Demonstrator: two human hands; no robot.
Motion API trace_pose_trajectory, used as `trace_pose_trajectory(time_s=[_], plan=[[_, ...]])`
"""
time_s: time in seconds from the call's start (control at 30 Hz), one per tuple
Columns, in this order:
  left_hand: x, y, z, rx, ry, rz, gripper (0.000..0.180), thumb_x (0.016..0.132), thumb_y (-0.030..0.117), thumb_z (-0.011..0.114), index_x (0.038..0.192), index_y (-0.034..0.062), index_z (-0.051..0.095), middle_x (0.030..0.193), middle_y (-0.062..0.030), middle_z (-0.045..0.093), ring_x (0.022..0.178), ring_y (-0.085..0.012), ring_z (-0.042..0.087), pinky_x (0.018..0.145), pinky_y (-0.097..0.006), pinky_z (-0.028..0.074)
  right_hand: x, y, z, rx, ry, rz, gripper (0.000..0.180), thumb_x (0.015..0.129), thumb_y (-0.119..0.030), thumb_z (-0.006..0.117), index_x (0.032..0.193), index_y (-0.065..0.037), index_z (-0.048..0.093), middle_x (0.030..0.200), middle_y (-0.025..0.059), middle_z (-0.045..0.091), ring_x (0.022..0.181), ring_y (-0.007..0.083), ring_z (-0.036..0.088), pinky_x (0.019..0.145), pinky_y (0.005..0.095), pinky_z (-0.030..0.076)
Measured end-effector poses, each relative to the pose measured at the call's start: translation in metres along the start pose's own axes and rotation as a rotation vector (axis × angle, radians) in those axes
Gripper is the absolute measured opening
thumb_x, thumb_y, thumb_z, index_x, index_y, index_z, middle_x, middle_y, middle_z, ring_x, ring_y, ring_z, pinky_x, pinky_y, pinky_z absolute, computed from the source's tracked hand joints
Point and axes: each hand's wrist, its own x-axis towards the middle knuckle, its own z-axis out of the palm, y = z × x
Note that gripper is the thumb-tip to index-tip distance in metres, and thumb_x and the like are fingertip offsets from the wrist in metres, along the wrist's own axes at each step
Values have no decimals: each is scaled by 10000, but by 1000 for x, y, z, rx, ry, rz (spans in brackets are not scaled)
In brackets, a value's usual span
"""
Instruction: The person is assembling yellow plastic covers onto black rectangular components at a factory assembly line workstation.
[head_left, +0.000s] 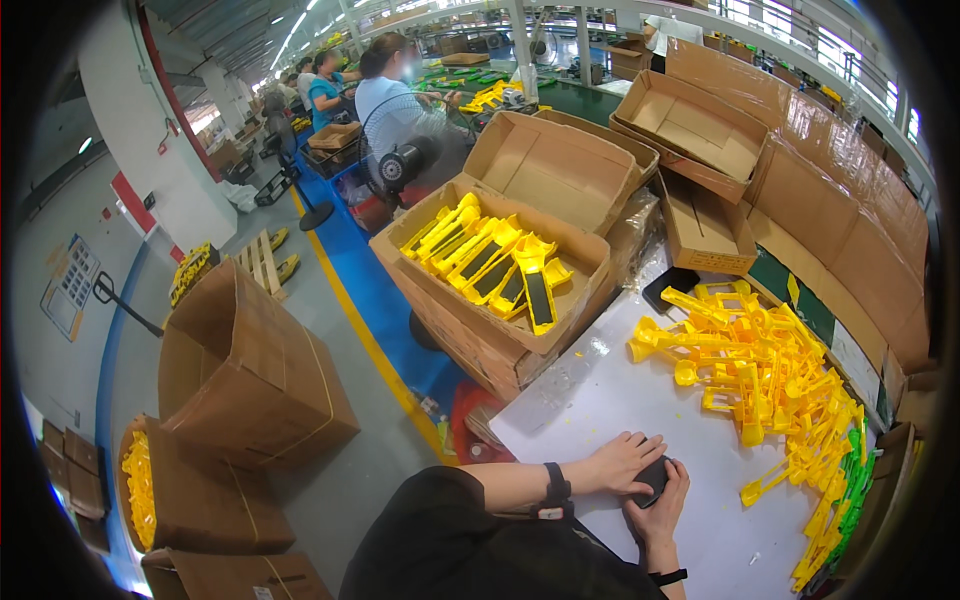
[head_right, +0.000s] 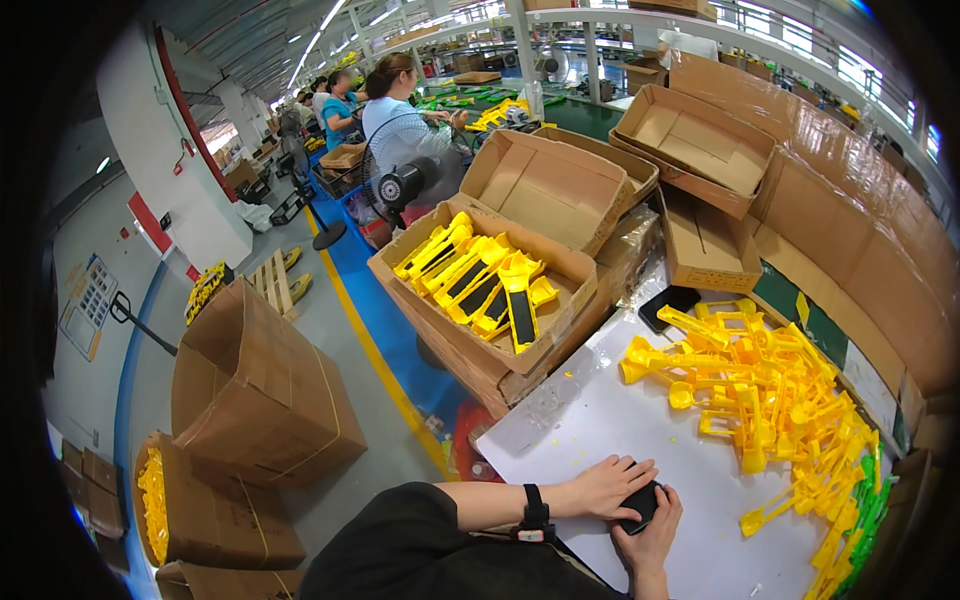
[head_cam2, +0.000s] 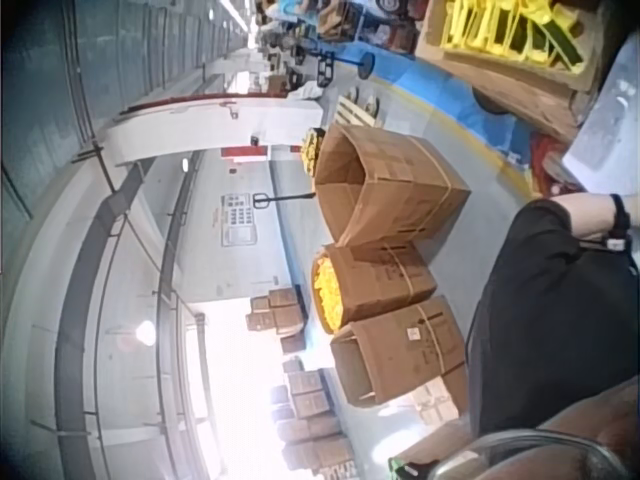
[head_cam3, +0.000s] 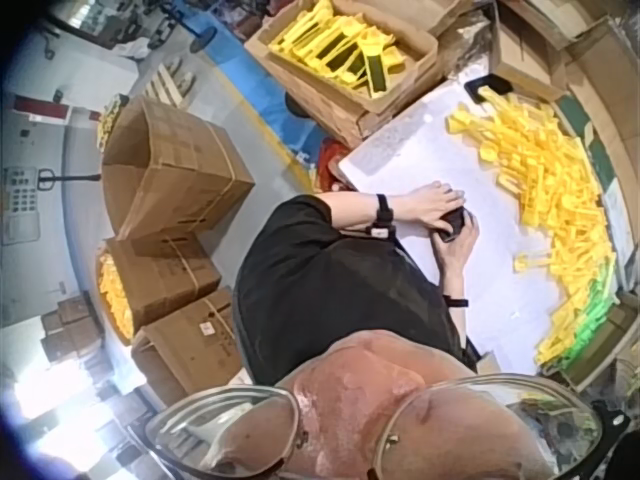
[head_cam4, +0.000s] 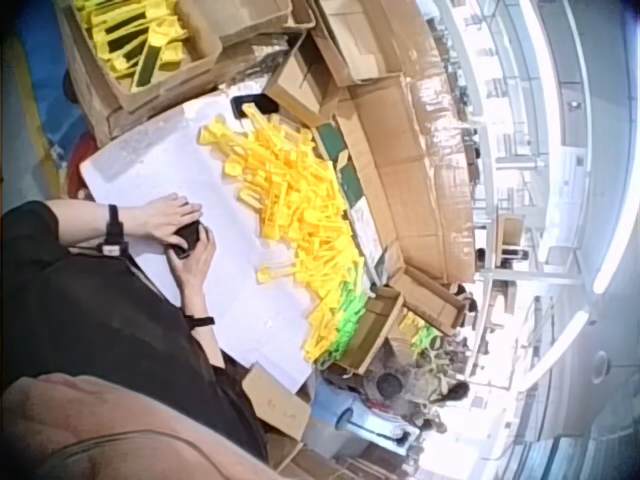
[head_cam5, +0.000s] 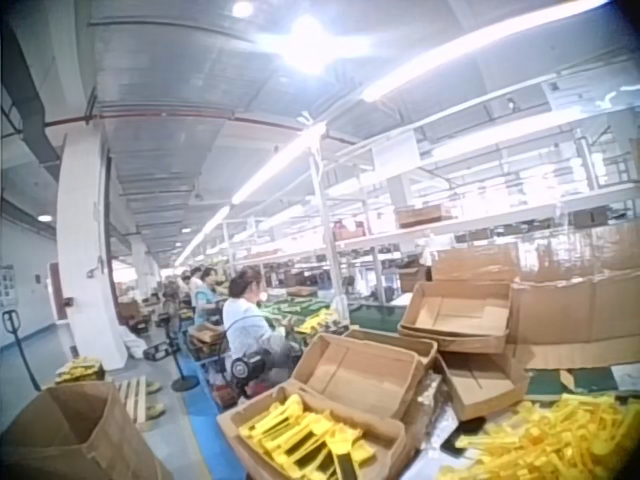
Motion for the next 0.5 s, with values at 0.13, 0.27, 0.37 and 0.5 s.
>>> trace_pose_trajectory(time_s=[0.13,0.27,0.37,0.5], plan=[[-2,0,3,-10,57,7,819,823,575,589,1368,-16,431,1415,-178,437,1085,-306,508,898,-386,425,0,0,0,-3,3,-3,866,542,-180,801,1299,-17,413,1324,237,419,1211,427,430,1031,489,377],[-3,-2,7,-19,122,14,825,821,565,599,1377,-17,420,1454,-180,388,1072,-315,506,902,-395,426,1,-1,1,0,13,0,866,547,-185,806,1300,-18,413,1323,238,421,1211,428,431,1031,487,377],[-3,1,1,-24,92,-22,824,830,558,598,1388,-17,407,1486,-194,334,1060,-323,505,901,-399,427,1,0,1,-9,5,-2,870,551,-198,817,1301,-18,414,1323,239,423,1211,429,432,1030,486,377],[-5,8,-2,-47,110,-61,800,844,544,598,1395,-2,405,1475,-214,325,1052,-338,503,902,-409,427,1,3,1,-9,9,-11,882,553,-222,837,1300,-17,416,1315,239,428,1207,429,435,1027,488,379]])
